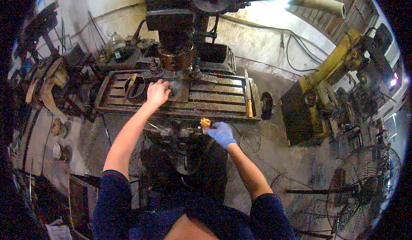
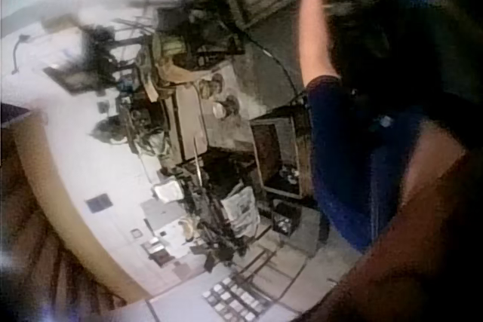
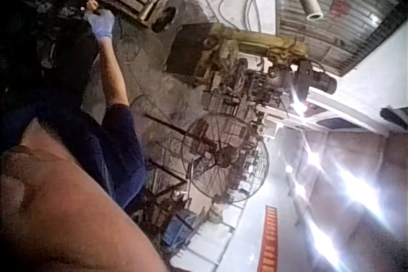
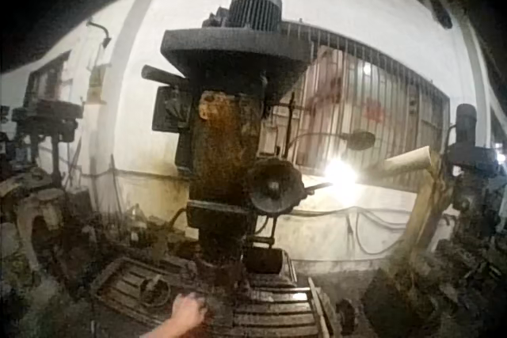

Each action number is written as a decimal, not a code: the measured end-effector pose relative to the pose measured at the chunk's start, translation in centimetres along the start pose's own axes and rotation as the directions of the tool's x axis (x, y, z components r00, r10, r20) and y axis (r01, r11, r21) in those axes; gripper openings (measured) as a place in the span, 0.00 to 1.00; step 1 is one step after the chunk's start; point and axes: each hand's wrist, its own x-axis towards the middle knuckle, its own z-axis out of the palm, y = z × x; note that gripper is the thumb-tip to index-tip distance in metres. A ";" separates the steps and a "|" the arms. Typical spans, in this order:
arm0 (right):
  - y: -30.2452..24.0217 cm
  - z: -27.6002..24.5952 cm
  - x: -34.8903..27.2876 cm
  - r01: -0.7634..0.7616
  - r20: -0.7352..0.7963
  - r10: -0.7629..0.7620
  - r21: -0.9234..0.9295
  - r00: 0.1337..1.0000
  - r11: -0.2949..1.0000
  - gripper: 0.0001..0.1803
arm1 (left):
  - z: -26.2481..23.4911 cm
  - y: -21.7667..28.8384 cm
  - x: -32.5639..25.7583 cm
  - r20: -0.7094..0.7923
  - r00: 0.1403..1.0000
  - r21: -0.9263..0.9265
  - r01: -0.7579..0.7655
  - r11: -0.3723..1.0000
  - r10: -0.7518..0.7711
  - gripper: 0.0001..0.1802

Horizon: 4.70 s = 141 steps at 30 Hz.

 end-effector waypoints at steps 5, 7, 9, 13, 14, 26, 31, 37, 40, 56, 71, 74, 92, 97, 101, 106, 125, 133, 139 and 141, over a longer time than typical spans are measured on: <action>0.3 -2.7 -2.7 -0.065 0.059 0.061 0.072 0.996 0.995 0.23 | 1.5 -0.2 1.6 -0.038 0.999 -0.036 -0.039 0.999 0.038 0.09; 0.7 -3.4 -3.5 -0.056 0.070 0.048 0.114 0.996 0.992 0.22 | 2.4 -0.2 2.5 -0.075 0.997 -0.055 -0.038 0.998 0.034 0.09; 0.7 -4.6 -4.3 -0.067 0.077 0.051 0.213 0.996 0.975 0.20 | 3.3 -0.2 3.3 -0.115 0.993 -0.055 -0.046 0.997 0.039 0.09; 2.0 -6.9 -4.8 -0.038 -0.018 0.041 0.153 0.999 0.988 0.19 | 3.6 1.0 3.9 -0.094 0.995 -0.030 0.043 0.999 -0.045 0.11; 2.7 -7.5 -4.4 -0.013 -0.060 0.016 0.041 0.998 0.999 0.19 | 3.8 1.4 3.9 -0.100 0.992 -0.030 0.078 0.996 -0.081 0.12; -3.0 -22.0 -1.8 0.277 -0.418 -0.108 0.368 0.902 0.887 0.16 | 3.4 1.1 4.8 0.042 0.972 -0.009 0.231 0.973 -0.230 0.14; -8.8 -34.0 1.6 0.709 -0.821 -0.228 0.270 0.523 0.652 0.25 | 3.7 -0.5 5.3 0.033 0.953 -0.096 0.303 0.948 -0.301 0.16; -13.9 -40.8 -1.1 0.807 -0.902 -0.332 0.028 0.274 0.590 0.27 | 3.6 0.9 6.2 0.087 0.949 -0.176 0.313 0.933 -0.302 0.18; -10.7 -34.9 -1.1 0.924 -0.877 -0.293 0.374 0.382 0.084 0.25 | 4.3 -1.5 5.6 0.021 0.942 -0.189 0.331 0.924 -0.334 0.18; -8.7 -29.6 -2.5 0.619 -0.959 -0.259 -0.136 0.114 0.773 0.18 | 4.7 -0.9 5.9 0.039 0.929 -0.144 0.370 0.918 -0.368 0.19; -8.9 -27.2 -2.9 0.766 -0.895 -0.369 -0.051 0.250 0.641 0.26 | 3.9 -0.7 5.9 0.090 0.925 -0.128 0.379 0.917 -0.370 0.20; -8.5 -26.9 -2.8 0.837 -0.906 -0.336 0.035 0.257 0.546 0.27 | 3.7 -0.5 5.8 0.113 0.926 -0.128 0.373 0.919 -0.360 0.19; -8.5 -24.7 -2.5 0.835 -0.929 -0.227 0.131 0.291 0.534 0.17 | -5.3 -3.4 -2.7 0.414 0.894 -0.578 0.402 0.710 -0.169 0.20; -5.9 -24.9 -2.6 0.726 -0.905 -0.021 0.327 0.425 0.606 0.14 | -13.6 -8.9 -15.5 0.449 0.878 -0.528 0.411 0.743 -0.166 0.19; -1.4 -25.1 -2.0 0.398 -0.809 -0.529 -0.410 0.256 0.821 0.14 | -22.7 -13.8 -29.2 0.333 0.805 -0.336 0.588 0.736 -0.490 0.23; -3.9 -24.9 -2.0 0.273 -0.643 -0.766 -0.740 -0.020 0.614 0.06 | -31.4 -16.8 -47.5 0.009 0.498 0.077 0.864 0.498 -0.867 0.18; -1.9 -22.5 -1.9 0.074 -0.768 -0.601 -0.601 0.221 0.795 0.09 | -28.0 -14.9 -67.2 0.098 -0.040 0.721 0.691 0.044 -0.994 0.12; -3.8 -23.3 -2.5 0.303 -0.842 -0.507 -0.442 0.185 0.844 0.14 | -27.3 -18.0 -69.8 0.036 0.115 0.697 0.709 0.108 -0.993 0.17; -7.9 -23.7 -2.8 0.366 -0.864 -0.489 -0.420 0.117 0.830 0.08 | -29.3 -18.0 -66.6 -0.210 0.270 -0.027 0.959 0.282 -0.940 0.21; -8.8 -23.6 -3.2 0.483 -0.925 -0.330 -0.206 0.188 0.851 0.07 | -29.5 -18.9 -61.7 -0.202 0.304 -0.398 0.843 0.362 -0.931 0.22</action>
